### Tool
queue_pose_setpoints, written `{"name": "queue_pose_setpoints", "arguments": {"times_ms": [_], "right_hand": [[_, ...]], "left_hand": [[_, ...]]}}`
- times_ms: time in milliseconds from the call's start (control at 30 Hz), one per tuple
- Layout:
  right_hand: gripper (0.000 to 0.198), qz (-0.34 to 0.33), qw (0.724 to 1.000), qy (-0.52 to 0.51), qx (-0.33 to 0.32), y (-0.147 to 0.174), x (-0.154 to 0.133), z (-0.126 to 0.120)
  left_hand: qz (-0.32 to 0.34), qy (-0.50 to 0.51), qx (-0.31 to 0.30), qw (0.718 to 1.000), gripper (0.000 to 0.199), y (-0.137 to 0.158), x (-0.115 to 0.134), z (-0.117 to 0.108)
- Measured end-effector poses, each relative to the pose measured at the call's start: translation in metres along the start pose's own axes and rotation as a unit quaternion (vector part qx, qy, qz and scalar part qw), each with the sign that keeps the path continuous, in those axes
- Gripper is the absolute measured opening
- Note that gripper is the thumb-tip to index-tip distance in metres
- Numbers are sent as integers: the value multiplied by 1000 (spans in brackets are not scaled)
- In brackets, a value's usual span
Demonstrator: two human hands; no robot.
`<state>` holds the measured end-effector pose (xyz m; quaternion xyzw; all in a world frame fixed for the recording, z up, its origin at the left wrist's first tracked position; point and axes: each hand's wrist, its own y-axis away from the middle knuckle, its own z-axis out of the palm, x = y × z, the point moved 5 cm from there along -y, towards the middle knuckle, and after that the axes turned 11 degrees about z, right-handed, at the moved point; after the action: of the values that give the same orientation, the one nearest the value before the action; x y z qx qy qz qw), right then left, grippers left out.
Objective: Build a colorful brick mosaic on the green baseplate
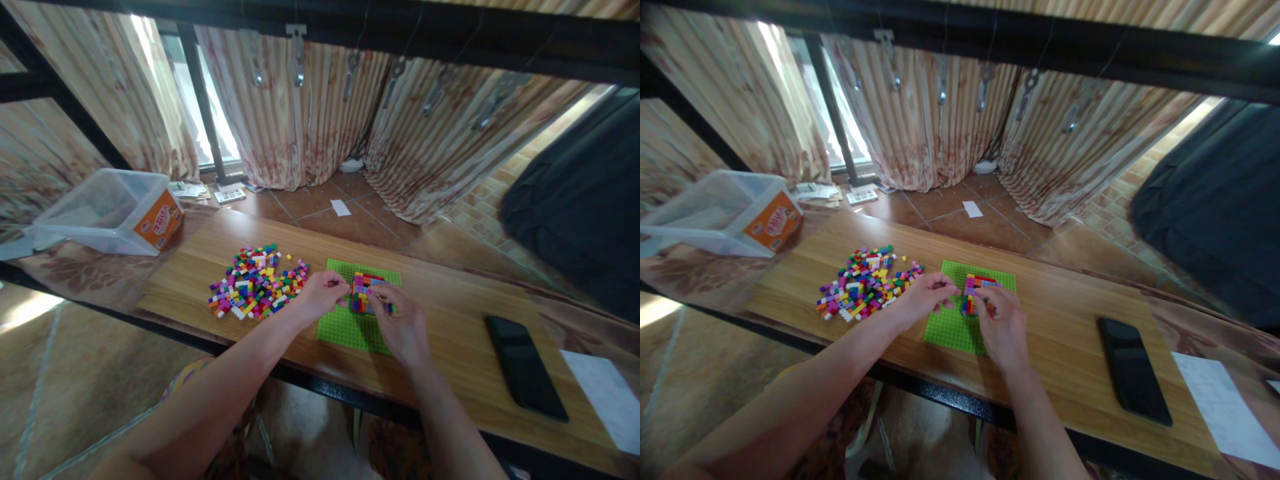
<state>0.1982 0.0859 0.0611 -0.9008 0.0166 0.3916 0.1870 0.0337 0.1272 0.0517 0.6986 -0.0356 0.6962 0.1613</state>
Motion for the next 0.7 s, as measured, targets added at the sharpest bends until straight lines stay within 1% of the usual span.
{"name": "queue_pose_setpoints", "arguments": {"times_ms": [100, 200, 367, 567, 700], "right_hand": [[19, -45, 999, 23, -6, 2, -5, 9], [19, -62, 996, 59, 5, 3, -4, 17], [19, -52, 995, 79, 28, 2, 1, 20], [17, -26, 997, 61, 38, 2, 0, 18], [20, -7, 998, 39, 39, 1, -2, 15]], "left_hand": [[6, -8, -11, 1000, 8, 0, -3, 2], [15, -12, -19, 1000, 7, -1, -6, 3], [19, -16, -24, 999, 8, -1, -6, 5], [12, -7, -27, 1000, 6, 2, -3, 7], [13, -8, -26, 1000, 8, 2, -3, 7]]}}
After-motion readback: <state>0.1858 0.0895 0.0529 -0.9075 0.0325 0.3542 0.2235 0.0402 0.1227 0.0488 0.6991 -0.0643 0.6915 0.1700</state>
